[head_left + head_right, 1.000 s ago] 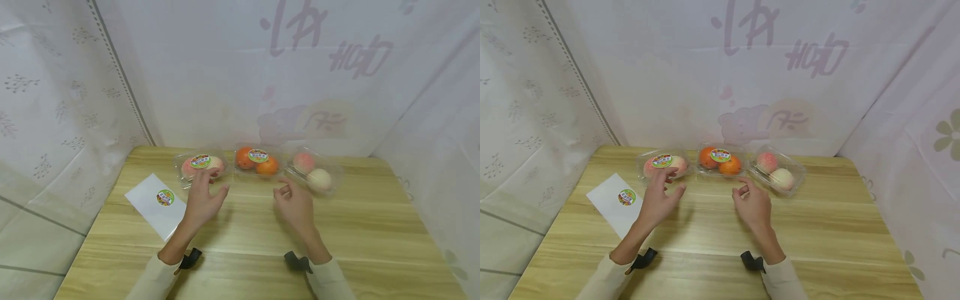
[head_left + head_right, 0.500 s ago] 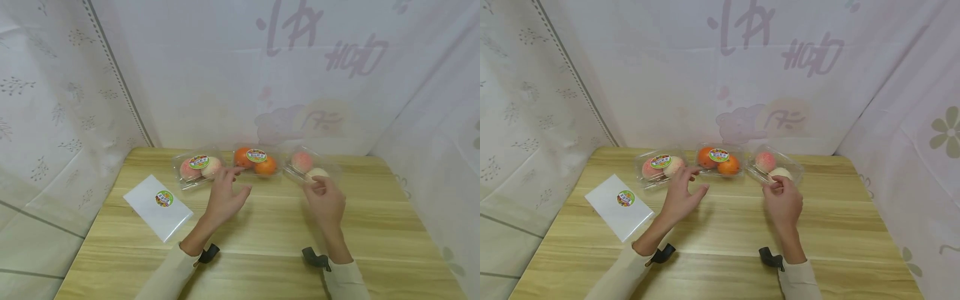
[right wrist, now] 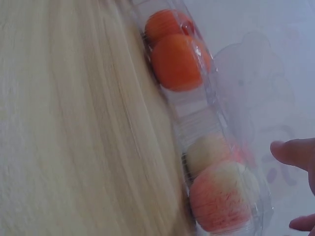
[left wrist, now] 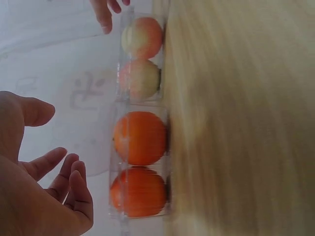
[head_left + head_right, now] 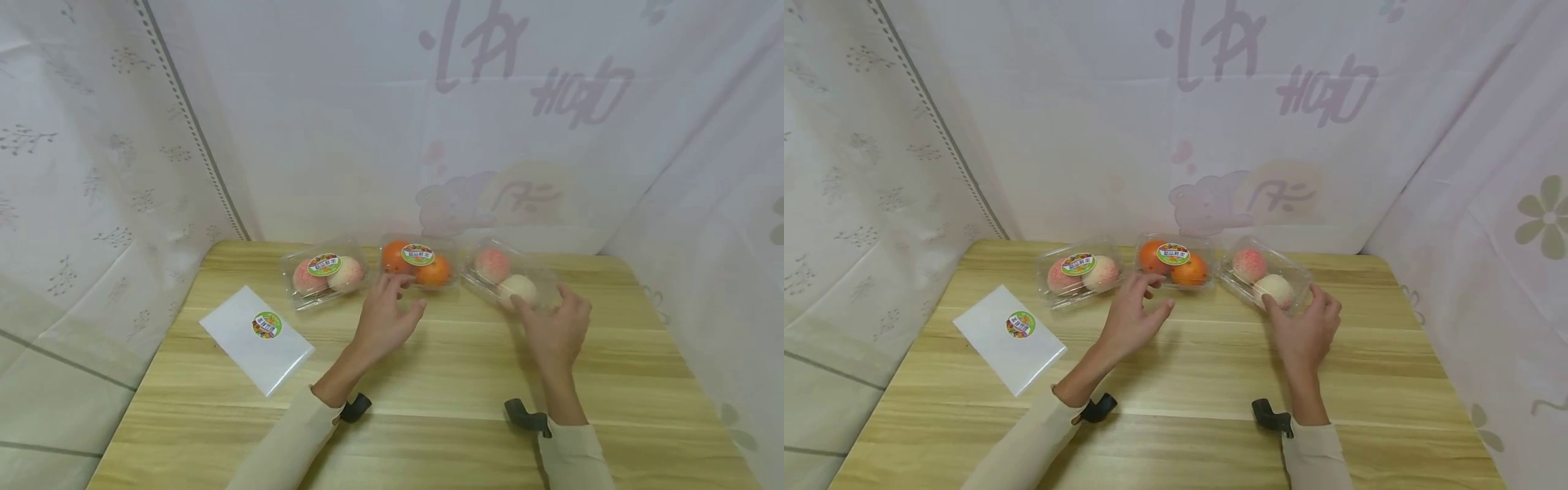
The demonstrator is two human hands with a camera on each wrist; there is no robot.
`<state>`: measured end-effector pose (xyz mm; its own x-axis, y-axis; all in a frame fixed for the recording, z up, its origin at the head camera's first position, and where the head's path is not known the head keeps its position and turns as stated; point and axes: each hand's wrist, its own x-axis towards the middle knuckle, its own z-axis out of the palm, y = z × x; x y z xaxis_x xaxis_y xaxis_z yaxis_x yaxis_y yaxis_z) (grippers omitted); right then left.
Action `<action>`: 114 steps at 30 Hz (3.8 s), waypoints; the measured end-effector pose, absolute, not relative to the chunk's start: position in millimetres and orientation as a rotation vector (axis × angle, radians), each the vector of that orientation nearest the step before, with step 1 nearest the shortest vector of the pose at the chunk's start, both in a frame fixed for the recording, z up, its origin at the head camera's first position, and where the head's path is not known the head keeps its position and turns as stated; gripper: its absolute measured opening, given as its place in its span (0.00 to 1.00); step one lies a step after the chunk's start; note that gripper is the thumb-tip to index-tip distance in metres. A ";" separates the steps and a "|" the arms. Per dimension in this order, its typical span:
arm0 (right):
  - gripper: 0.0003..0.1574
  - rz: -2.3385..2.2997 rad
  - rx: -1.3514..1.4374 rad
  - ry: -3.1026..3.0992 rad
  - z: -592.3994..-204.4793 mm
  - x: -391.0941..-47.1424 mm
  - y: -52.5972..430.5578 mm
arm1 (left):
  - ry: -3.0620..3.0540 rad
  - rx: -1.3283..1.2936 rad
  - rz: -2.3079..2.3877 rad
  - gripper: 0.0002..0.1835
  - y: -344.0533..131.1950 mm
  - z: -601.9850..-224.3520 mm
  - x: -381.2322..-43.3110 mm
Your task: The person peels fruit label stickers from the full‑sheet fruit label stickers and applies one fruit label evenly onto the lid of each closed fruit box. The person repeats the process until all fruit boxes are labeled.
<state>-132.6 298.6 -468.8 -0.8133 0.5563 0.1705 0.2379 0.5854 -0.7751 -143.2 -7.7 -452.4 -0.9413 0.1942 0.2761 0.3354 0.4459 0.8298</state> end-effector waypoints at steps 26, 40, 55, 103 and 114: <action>0.39 1.137 -0.561 -2.593 -484.5 -125.9 314.7 | -2.648 -0.580 -1.486 0.29 26.7 -462.7 -155.7; 0.27 1.098 -0.467 -2.602 -479.6 -98.4 329.7 | -2.733 -0.652 -1.516 0.30 44.0 -472.3 -153.5; 0.52 1.117 -0.441 -2.748 -466.4 -71.3 337.3 | -2.785 -0.753 -1.374 0.34 55.9 -477.1 -153.9; 0.76 1.131 0.035 -3.082 -450.4 -59.7 298.3 | -2.987 -0.782 -1.539 0.64 -9.8 -468.8 -118.3; 0.75 1.190 0.144 -3.073 -454.1 -75.2 271.4 | -2.972 -0.667 -1.602 0.65 -40.0 -470.5 -116.5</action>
<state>-75.2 271.4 -454.1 -0.9840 -0.1369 -0.1142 -0.0243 0.7377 -0.6747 -116.5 -40.0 -470.5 -0.8820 0.4646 -0.0790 0.1895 0.5031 0.8432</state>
